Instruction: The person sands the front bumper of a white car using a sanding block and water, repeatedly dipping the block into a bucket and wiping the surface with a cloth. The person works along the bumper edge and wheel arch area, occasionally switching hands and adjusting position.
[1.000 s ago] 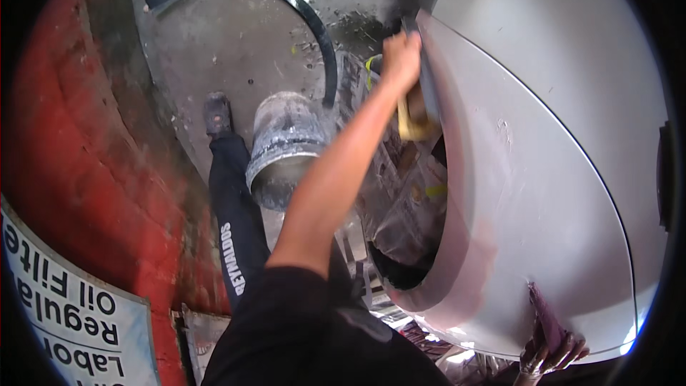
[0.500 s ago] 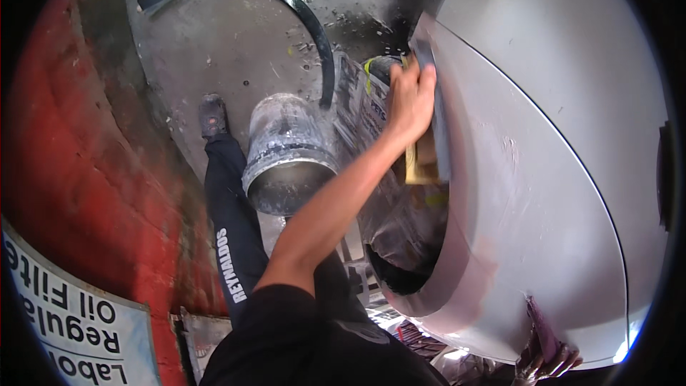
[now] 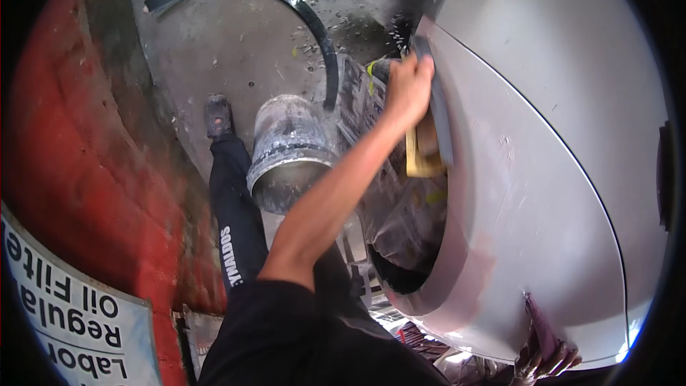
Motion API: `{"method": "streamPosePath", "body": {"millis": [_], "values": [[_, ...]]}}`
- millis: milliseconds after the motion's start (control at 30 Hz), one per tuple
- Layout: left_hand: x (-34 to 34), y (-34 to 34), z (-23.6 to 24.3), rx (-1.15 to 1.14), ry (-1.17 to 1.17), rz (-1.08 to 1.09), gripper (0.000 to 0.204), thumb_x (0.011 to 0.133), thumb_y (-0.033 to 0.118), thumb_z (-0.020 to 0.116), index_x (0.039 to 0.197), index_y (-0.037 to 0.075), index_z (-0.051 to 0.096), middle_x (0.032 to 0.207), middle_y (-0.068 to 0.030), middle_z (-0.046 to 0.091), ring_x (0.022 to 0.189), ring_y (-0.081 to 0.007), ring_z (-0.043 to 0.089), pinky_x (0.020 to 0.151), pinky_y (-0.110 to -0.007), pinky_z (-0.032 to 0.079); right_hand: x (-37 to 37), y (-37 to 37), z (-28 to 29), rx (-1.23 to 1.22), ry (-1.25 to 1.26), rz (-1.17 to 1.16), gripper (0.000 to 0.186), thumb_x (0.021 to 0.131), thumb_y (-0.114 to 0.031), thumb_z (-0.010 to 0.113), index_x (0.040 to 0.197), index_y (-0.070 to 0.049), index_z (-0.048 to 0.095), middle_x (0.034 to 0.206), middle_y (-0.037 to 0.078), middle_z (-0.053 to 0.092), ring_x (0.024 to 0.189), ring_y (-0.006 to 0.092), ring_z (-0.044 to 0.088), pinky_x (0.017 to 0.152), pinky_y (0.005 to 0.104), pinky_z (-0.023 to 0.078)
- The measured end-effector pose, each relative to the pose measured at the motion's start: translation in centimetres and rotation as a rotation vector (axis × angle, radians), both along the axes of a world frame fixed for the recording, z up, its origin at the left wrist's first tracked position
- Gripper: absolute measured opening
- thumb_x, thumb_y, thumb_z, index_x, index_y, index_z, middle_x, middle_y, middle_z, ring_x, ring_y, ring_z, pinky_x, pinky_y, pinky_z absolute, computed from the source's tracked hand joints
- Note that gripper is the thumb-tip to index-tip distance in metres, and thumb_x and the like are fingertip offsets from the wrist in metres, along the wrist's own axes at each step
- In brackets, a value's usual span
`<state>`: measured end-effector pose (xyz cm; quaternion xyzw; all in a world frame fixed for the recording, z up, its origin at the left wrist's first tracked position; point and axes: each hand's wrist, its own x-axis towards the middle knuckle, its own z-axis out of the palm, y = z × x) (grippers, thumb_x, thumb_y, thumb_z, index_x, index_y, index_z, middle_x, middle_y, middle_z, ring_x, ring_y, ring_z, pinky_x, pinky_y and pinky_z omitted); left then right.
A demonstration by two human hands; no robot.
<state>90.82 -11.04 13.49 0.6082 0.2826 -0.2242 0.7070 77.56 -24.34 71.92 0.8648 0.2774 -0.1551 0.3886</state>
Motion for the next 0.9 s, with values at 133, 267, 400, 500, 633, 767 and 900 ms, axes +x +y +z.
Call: {"method": "streamPosePath", "body": {"millis": [133,267,400,500,633,767,900], "values": [[3.5,1.6,-2.5,-0.144,0.067,-0.08,0.039,0.098,0.032,0.056,0.104,-0.005,0.068,0.084,-0.0158,0.07,0.077,-0.0198,0.061,0.076,-0.041,0.05,0.1,-0.4,0.1,0.003,0.002,0.004,0.063,0.1,-0.062,0.051,0.156,-0.037,0.036,0.15,0.013,0.052,0.136,0.0462,0.046,0.111,0.081,0.019],[1.0,1.3,-0.5,-0.139,0.12,-0.072,0.038,0.099,0.033,0.056,0.105,-0.002,0.07,0.084,-0.0209,0.068,0.074,-0.0242,0.063,0.077,-0.04,0.051,-0.1,-0.4,0.5,-0.001,-0.009,-0.006,0.065,0.099,-0.064,0.051,0.156,-0.038,0.035,0.15,0.012,0.052,0.137,0.0455,0.046,0.111,0.0818,0.018],[0.5,0.6,-0.9,0.076,-0.032,-0.064,0.036,0.099,0.033,0.056,0.095,0.0,0.071,0.072,-0.0157,0.065,0.068,-0.0246,0.06,0.071,-0.039,0.049,-0.2,-0.7,0.6,-0.001,-0.022,0.001,0.065,0.099,-0.065,0.051,0.157,-0.039,0.035,0.15,0.011,0.052,0.137,0.0452,0.046,0.111,0.0821,0.018],[3.2,1.5,-3.7,-0.186,0.251,-0.1,0.04,0.098,0.033,0.053,0.094,-0.004,0.067,0.087,-0.0194,0.068,0.08,-0.0307,0.059,0.079,-0.045,0.048,0.3,-1.1,0.3,0.014,-0.01,0.02,0.065,0.099,-0.065,0.051,0.156,-0.038,0.035,0.15,0.012,0.052,0.137,0.0453,0.046,0.111,0.0819,0.018],[-1.9,0.9,2.9,0.138,-0.024,-0.096,0.043,0.1,0.035,0.056,0.121,-0.001,0.068,0.09,-0.0183,0.07,0.086,-0.0299,0.065,0.086,-0.041,0.05,0.1,-0.5,0.4,-0.011,-0.017,0.002,0.064,0.099,-0.064,0.051,0.156,-0.038,0.035,0.15,0.012,0.052,0.137,0.0455,0.046,0.111,0.0818,0.018],[2.4,0.6,-3.9,-0.051,0.069,-0.066,0.04,0.099,0.033,0.055,0.104,-0.004,0.068,0.088,-0.0213,0.07,0.083,-0.0301,0.066,0.082,-0.044,0.05,0.9,-1.2,-0.3,0.013,-0.012,0.028,0.064,0.099,-0.064,0.051,0.156,-0.038,0.036,0.15,0.012,0.052,0.136,0.0457,0.046,0.111,0.0816,0.018],[-0.7,0.7,2.4,0.079,-0.023,-0.054,0.042,0.1,0.034,0.054,0.103,-0.005,0.067,0.088,-0.0225,0.07,0.082,-0.0298,0.067,0.081,-0.044,0.05,0.6,-0.4,0.0,-0.019,-0.02,0.008,0.064,0.1,-0.063,0.051,0.156,-0.037,0.036,0.15,0.012,0.052,0.136,0.0459,0.046,0.111,0.0814,0.018]]}}
